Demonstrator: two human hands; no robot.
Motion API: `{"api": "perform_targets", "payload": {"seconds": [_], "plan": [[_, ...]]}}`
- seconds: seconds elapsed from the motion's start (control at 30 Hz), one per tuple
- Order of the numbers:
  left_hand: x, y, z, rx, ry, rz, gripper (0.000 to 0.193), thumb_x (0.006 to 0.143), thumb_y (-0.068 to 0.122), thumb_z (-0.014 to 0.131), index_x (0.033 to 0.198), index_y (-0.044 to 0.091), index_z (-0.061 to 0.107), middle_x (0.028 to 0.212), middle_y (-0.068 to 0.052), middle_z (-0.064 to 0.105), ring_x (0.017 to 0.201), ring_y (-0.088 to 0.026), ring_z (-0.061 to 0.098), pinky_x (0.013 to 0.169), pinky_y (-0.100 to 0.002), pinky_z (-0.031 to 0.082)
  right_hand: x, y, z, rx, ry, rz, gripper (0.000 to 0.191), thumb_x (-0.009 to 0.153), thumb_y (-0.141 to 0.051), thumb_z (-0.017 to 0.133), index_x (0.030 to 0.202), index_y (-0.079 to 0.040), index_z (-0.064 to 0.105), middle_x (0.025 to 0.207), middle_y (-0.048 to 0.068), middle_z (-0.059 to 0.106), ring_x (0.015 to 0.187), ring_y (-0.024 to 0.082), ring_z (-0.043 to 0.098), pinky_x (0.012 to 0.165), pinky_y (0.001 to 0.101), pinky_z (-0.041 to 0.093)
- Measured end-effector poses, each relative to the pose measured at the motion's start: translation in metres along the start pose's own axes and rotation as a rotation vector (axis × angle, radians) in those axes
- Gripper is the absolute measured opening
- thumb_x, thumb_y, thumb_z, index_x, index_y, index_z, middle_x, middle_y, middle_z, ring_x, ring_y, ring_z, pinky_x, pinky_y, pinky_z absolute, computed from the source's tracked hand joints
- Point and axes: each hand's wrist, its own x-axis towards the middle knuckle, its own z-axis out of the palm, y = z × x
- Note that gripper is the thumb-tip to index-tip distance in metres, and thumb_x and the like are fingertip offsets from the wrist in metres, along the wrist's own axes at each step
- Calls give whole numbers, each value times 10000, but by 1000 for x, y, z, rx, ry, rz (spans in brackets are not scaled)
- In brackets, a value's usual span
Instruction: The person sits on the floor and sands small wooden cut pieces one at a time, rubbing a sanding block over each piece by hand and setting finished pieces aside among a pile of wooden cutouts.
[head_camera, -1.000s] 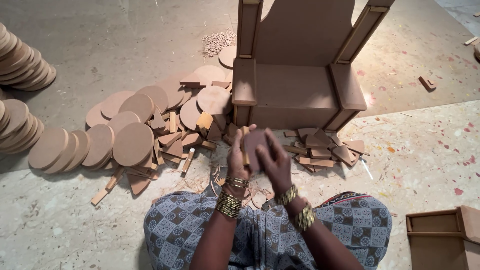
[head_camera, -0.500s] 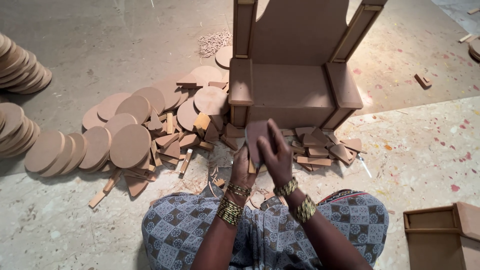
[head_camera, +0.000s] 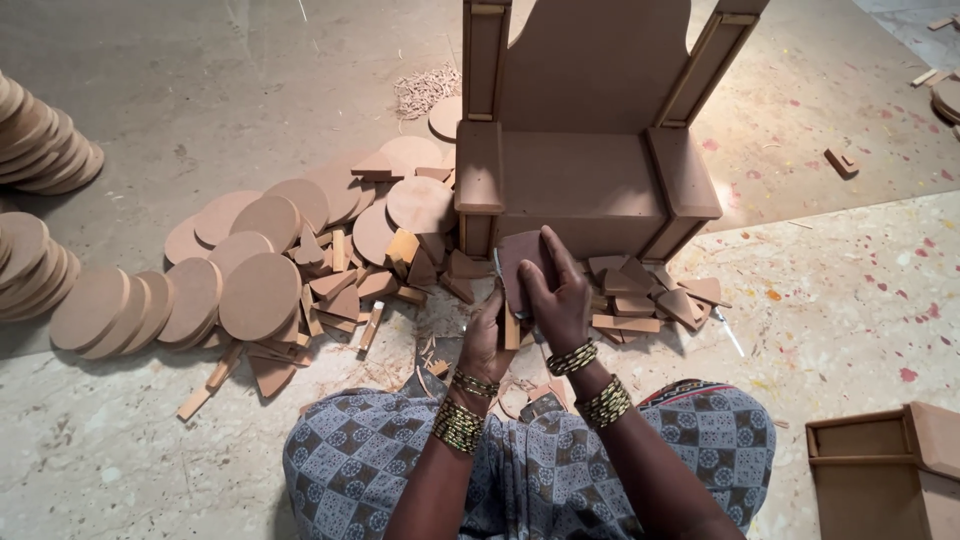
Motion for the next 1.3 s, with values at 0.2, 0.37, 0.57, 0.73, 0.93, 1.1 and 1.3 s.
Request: {"api": "perform_targets", "payload": {"seconds": [0.2, 0.37, 0.57, 0.73, 0.93, 1.1, 1.3], "plan": [[3, 5, -5, -141, 89, -16, 459, 1080, 321, 474, 1401, -1, 541, 1295, -163, 615, 1138, -235, 656, 953, -384, 591, -46, -18, -4, 20, -227, 288, 613, 962, -218, 667, 1541, -145, 477, 1220, 199, 736, 987, 253, 781, 762, 360, 669], [-11, 15, 7, -27, 229, 0, 552, 946, 474, 558, 1338, 88, 601, 1246, -87, 683, 1056, -155, 705, 910, -344, 614, -70, -31, -25, 316, -218, 293, 634, 931, -157, 711, 1515, -108, 468, 1356, 232, 629, 1085, 266, 732, 792, 355, 668], [-30, 21, 25, 753, 7, 271, 387, 965, 268, 708, 1299, 73, 687, 1228, -107, 725, 1104, -159, 701, 935, -297, 618, -28, -23, -68, 626, -25, 586, 627, 940, -182, 692, 1510, -34, 478, 1308, 181, 677, 990, 195, 725, 739, 282, 641], [-35, 16, 38, 1289, -98, 638, 312, 918, 56, 737, 1228, 89, 714, 1208, -46, 708, 1098, -171, 719, 942, -292, 617, -24, -24, -64, 695, -119, 579, 615, 920, -148, 730, 1470, 27, 517, 1290, 176, 689, 1031, 177, 728, 818, 269, 640], [-45, 22, 55, 1268, -84, 655, 330, 879, 24, 770, 1201, 90, 732, 1156, -46, 706, 1039, -193, 736, 895, -307, 641, -16, -35, -59, 502, 0, 614, 571, 895, -115, 708, 1431, -7, 545, 1222, 172, 713, 957, 215, 743, 734, 322, 649], [-40, 28, 58, 1231, -53, 572, 303, 936, 143, 706, 1228, 64, 705, 1197, -82, 732, 1091, -190, 724, 927, -305, 629, -19, -36, -59, 608, 43, 402, 605, 932, -99, 715, 1478, -20, 467, 1323, 145, 662, 1103, 165, 707, 863, 290, 645], [-25, 14, 31, 628, 94, 200, 392, 1007, 344, 605, 1260, 50, 663, 1237, -98, 725, 1184, -179, 693, 1005, -301, 566, -43, 13, -42, 160, -255, 602, 363, 1001, -226, 643, 1342, -126, 717, 1162, 105, 779, 864, 254, 745, 686, 372, 638]]}}
